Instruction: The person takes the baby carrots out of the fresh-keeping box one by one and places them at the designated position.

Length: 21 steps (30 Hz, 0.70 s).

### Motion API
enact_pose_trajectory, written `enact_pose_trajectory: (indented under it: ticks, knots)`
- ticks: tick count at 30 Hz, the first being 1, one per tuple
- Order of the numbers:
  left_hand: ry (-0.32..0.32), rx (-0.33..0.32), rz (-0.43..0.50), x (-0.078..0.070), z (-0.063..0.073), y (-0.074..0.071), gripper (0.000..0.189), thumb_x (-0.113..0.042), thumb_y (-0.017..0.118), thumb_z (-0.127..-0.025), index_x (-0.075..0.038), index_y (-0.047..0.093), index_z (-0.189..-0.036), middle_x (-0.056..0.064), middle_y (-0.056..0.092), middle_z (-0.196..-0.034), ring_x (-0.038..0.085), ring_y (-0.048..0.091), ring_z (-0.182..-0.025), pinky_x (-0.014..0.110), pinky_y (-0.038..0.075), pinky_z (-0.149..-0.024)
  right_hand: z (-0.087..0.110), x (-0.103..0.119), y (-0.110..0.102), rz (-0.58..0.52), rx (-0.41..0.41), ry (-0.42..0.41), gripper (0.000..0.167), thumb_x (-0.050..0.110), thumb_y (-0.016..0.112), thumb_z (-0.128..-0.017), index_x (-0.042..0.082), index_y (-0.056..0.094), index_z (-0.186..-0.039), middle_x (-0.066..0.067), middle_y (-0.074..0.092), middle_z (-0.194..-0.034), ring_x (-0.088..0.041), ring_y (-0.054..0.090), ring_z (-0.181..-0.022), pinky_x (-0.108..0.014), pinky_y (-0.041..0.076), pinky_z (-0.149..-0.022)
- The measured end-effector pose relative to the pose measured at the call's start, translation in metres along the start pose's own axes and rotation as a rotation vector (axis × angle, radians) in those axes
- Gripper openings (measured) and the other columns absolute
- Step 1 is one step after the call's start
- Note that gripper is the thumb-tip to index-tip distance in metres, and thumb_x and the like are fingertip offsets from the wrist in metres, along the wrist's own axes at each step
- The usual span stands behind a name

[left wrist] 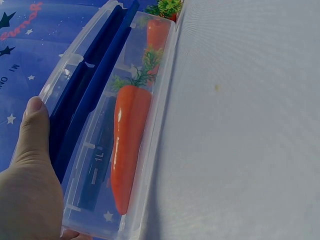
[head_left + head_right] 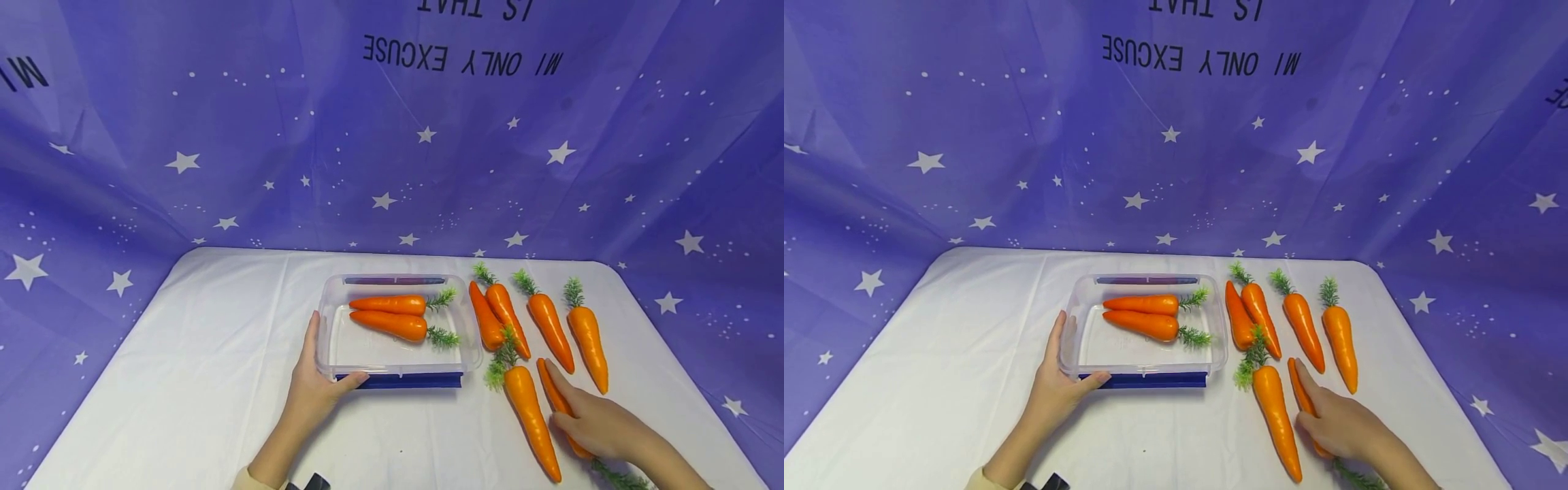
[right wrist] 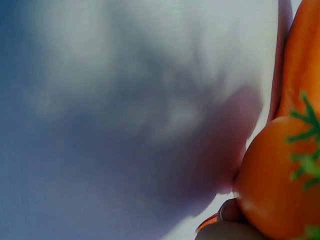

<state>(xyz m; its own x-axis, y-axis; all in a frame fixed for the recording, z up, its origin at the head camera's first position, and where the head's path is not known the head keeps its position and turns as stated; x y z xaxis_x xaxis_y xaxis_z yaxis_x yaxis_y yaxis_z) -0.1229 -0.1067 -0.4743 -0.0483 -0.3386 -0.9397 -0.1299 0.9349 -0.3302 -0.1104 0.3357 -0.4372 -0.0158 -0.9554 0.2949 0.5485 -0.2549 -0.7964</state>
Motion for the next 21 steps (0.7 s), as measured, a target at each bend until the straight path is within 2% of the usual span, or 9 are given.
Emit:
enact_pose_trajectory:
  ticks: [3,6,8,12,15,17,19,21]
  knots:
    - [-0.006,0.002,0.001,-0.0006,0.0002,-0.0003,0.128,-0.036,0.092,-0.067,-0.031,0.006,-0.160,0.008,0.019,-0.166,0.033,0.031,-0.147,0.057,0.027,-0.119,0.0002,-0.0008,0.0018,0.003,0.004,-0.006,0.090,0.046,0.057,-0.096,0.016,0.003,-0.161,-0.027,0.044,-0.150,-0.036,0.065,-0.111,-0.064,0.049,-0.092]
    - [-0.004,0.002,0.000,-0.0004,0.0006,-0.0004,0.128,-0.035,0.092,-0.067,-0.034,0.005,-0.160,0.008,0.019,-0.166,0.033,0.031,-0.147,0.056,0.027,-0.119,0.0006,-0.0018,0.0040,0.009,0.013,0.001,0.091,0.046,0.056,-0.097,0.016,-0.002,-0.161,-0.028,0.047,-0.147,-0.027,0.068,-0.095,-0.061,0.052,-0.088]
    - [-0.002,0.001,-0.001,0.0000,0.0004,-0.0002,0.128,-0.036,0.092,-0.067,-0.035,0.005,-0.160,0.009,0.019,-0.166,0.033,0.031,-0.147,0.056,0.027,-0.119,0.0000,-0.0023,0.0052,0.012,0.023,0.004,0.091,0.047,0.055,-0.097,0.016,-0.004,-0.160,-0.028,0.049,-0.145,-0.021,0.066,-0.085,-0.059,0.053,-0.084]
    - [-0.004,-0.001,-0.003,0.0014,0.0003,0.0001,0.128,-0.036,0.092,-0.067,-0.034,0.006,-0.160,0.009,0.021,-0.165,0.033,0.033,-0.146,0.057,0.027,-0.119,-0.0008,-0.0021,0.0068,0.018,0.049,0.035,0.091,0.050,0.052,-0.098,0.016,-0.006,-0.160,-0.025,0.058,-0.136,-0.018,0.063,-0.074,-0.056,0.054,-0.078]
    - [-0.005,0.000,0.004,0.0024,0.0008,0.0004,0.128,-0.036,0.093,-0.066,-0.031,0.007,-0.161,0.009,0.022,-0.165,0.033,0.033,-0.146,0.057,0.028,-0.118,-0.0009,-0.0025,0.0084,0.022,0.061,0.061,0.091,0.052,0.051,-0.098,0.017,-0.006,-0.160,-0.016,0.070,-0.107,-0.019,0.059,-0.067,-0.051,0.054,-0.071]
    - [0.000,-0.001,0.006,0.0026,0.0007,0.0004,0.128,-0.035,0.093,-0.067,-0.030,0.007,-0.161,0.010,0.022,-0.165,0.033,0.034,-0.146,0.057,0.028,-0.118,-0.0014,-0.0024,0.0092,0.025,0.062,0.070,0.091,0.052,0.050,-0.097,0.018,-0.006,-0.160,-0.008,0.067,-0.088,-0.020,0.056,-0.063,-0.047,0.053,-0.066]
    - [0.005,-0.001,0.008,0.0026,0.0004,0.0005,0.127,-0.035,0.093,-0.067,-0.030,0.006,-0.161,0.009,0.021,-0.165,0.033,0.033,-0.146,0.057,0.028,-0.119,-0.0021,-0.0022,0.0094,0.027,0.061,0.082,0.091,0.052,0.050,-0.097,0.018,-0.005,-0.160,-0.005,0.066,-0.086,-0.020,0.055,-0.063,-0.046,0.053,-0.066]
    - [0.010,-0.003,0.006,0.0024,0.0002,0.0006,0.127,-0.034,0.092,-0.067,-0.032,0.006,-0.160,0.009,0.021,-0.165,0.033,0.033,-0.146,0.057,0.028,-0.119,-0.0029,-0.0024,0.0089,0.029,0.059,0.094,0.091,0.053,0.050,-0.097,0.017,-0.004,-0.160,-0.011,0.071,-0.101,-0.020,0.057,-0.065,-0.048,0.054,-0.067]
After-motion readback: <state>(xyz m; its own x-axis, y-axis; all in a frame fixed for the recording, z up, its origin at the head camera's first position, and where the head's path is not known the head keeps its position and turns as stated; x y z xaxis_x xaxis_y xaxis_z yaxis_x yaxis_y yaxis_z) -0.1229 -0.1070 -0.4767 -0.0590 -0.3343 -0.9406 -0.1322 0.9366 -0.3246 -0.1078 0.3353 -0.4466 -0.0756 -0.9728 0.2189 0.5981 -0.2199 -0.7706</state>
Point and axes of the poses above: each hand's wrist, its own z-axis away from the middle knuckle, its own y-axis out of the palm, x = y × z, the point moved 2 cm from there along -z, towards the middle knuckle
